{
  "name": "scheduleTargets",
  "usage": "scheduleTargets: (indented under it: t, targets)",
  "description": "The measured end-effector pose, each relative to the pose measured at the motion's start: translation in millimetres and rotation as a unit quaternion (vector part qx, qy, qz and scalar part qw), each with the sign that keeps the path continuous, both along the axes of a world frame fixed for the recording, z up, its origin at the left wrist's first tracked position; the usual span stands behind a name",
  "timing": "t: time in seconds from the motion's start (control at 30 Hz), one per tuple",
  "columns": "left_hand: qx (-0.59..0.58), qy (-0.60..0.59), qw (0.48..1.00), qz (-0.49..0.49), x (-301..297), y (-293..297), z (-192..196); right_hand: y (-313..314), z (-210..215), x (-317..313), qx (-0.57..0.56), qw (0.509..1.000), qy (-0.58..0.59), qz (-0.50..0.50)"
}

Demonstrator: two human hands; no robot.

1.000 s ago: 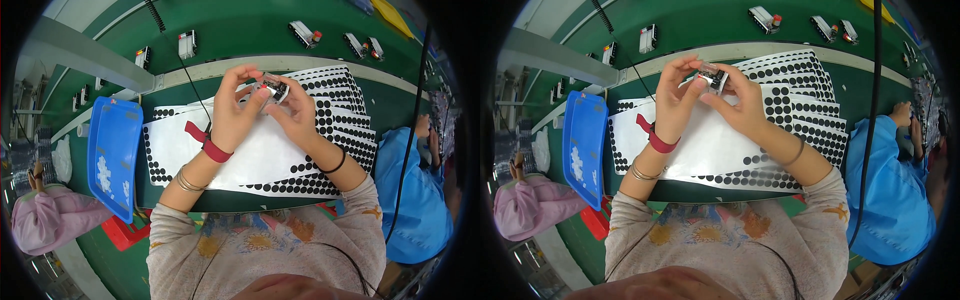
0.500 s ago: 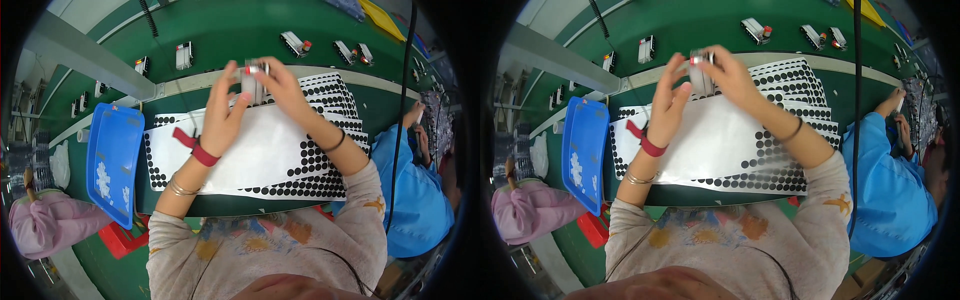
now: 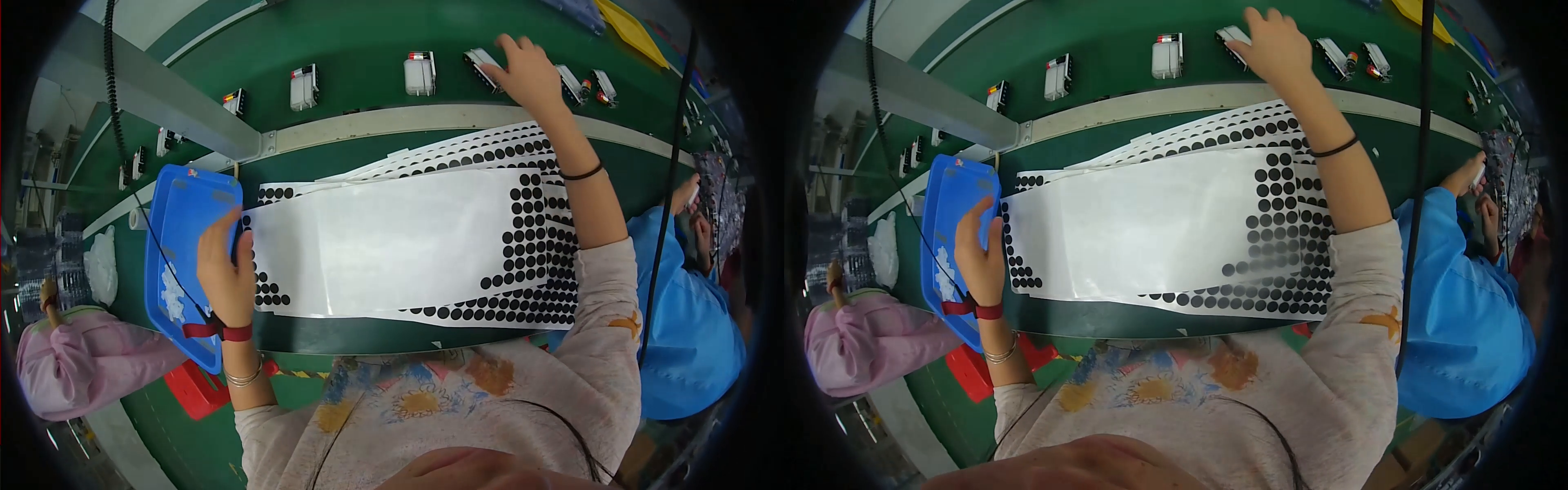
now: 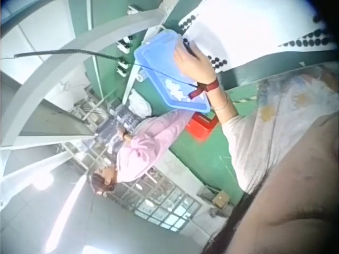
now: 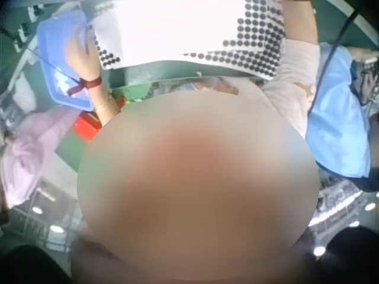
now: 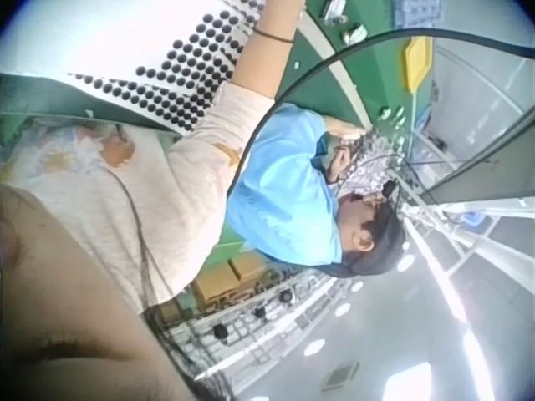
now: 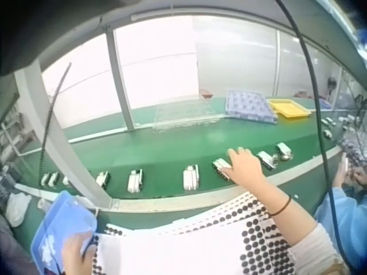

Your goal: The person assembles electronic components by hand, attaching wires and labels to an electronic circuit board and component housing.

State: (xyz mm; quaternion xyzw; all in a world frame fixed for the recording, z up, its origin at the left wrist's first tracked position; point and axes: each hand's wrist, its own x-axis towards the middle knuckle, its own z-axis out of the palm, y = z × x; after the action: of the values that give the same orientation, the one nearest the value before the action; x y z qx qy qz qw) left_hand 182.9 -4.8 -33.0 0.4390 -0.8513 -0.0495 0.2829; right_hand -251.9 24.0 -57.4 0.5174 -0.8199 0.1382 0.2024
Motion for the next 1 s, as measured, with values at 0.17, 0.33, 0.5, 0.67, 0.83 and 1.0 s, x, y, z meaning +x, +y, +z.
scheduleTargets:
  t: [0.17, 0.33, 0.5, 0.67, 0.83, 1.0]
  targets:
    - [0.041, -0.040, 0.957, -0.284, -86.3, 45.5, 8.8, 22.9, -0.7, -26.2, -0.030, 0.989, -0.100, 0.101]
    - [0.017, -0.037, 0.898, -0.438, -141.3, 105.8, -21.8, 45.3, 46.6, 58.8, -0.097, 0.735, -0.630, 0.230]
    - [-0.056, -0.071, 0.898, -0.430, -157.9, 130.4, -42.4, 86.2, -2.1, 130.8, -0.018, 0.378, -0.907, 0.185]
    - [0.016, -0.001, 0.895, -0.446, -165.2, 119.9, -47.5, 84.6, -16.9, 128.7, -0.049, 0.314, -0.911, 0.261]
    - [0.049, 0.016, 0.886, -0.461, -164.4, 115.9, -47.3, 83.6, -20.1, 123.0, -0.046, 0.248, -0.936, 0.248]
    - [-0.037, -0.026, 0.887, -0.460, -156.8, 118.7, -42.2, 81.8, -20.9, 123.5, -0.069, 0.232, -0.939, 0.245]
